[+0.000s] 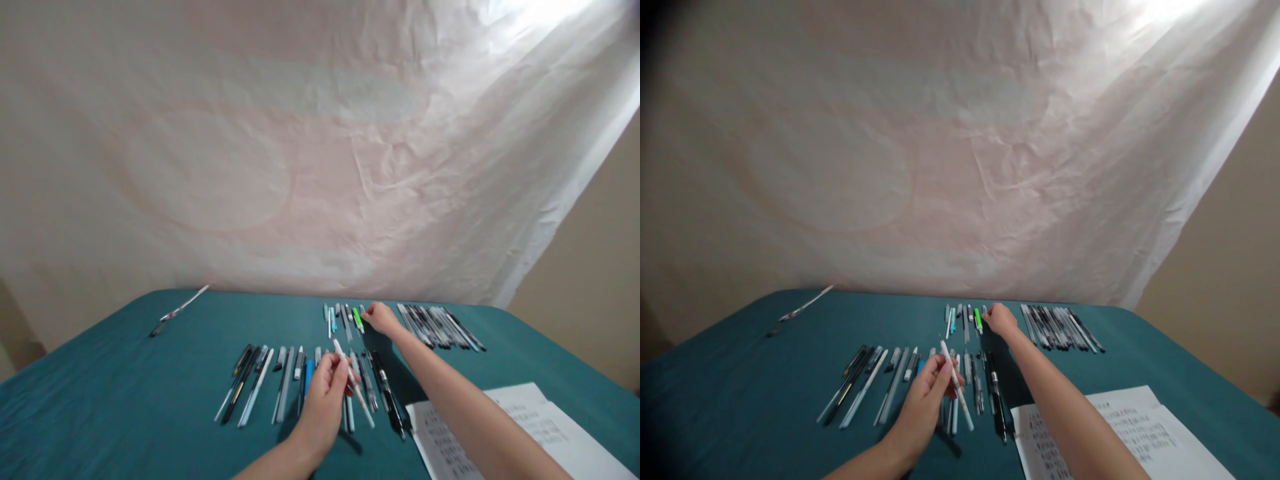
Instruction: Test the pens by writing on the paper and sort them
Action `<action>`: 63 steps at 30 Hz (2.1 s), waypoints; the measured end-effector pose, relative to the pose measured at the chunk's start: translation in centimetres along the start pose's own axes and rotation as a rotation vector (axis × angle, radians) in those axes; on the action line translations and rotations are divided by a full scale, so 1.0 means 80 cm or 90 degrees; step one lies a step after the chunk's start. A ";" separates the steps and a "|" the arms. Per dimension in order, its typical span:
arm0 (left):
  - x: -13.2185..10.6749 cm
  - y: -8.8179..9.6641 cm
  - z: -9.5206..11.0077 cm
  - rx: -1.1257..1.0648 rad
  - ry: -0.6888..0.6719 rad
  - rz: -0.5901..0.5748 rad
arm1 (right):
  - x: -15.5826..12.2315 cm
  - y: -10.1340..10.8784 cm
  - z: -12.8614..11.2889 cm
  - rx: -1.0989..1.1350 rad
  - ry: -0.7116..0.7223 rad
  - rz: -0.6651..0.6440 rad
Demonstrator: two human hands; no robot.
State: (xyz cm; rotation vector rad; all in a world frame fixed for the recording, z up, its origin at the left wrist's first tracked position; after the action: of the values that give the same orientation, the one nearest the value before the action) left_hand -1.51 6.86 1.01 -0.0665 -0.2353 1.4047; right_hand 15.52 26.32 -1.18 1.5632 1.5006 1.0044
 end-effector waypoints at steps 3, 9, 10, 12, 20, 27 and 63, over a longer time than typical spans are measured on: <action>0.000 0.000 -0.001 0.003 -0.001 -0.001 | -0.002 -0.002 0.000 0.004 0.010 -0.018; -0.003 -0.003 0.004 0.022 -0.011 -0.011 | -0.031 0.018 -0.006 0.085 0.045 -0.063; -0.004 -0.004 0.005 0.027 -0.012 -0.014 | -0.040 0.023 -0.009 0.112 0.053 -0.072; -0.007 -0.007 0.007 0.040 -0.016 -0.023 | -0.063 0.034 -0.021 0.165 0.075 -0.086; -0.019 -0.014 0.016 0.119 -0.072 -0.059 | -0.174 0.079 -0.096 0.669 0.188 -0.165; -0.023 -0.014 0.021 0.189 -0.101 -0.057 | -0.201 0.089 -0.118 0.699 0.192 -0.193; -0.020 -0.011 0.024 0.227 -0.104 -0.055 | -0.203 0.079 -0.119 0.603 0.243 -0.219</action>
State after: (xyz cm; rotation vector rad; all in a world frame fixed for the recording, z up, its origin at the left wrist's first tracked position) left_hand -1.23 4.98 2.82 0.3495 -0.1178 1.3483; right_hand 9.35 9.69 7.81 1.6398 2.6542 0.3839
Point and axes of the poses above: each hand's wrist, its own x-axis towards the middle knuckle, its own y-axis out of the back of the hand, z = x × y, the point moved 7 cm from there along x, towards the middle knuckle, and after that the axes turned 2 degrees about -z, right-handed, at the moved point
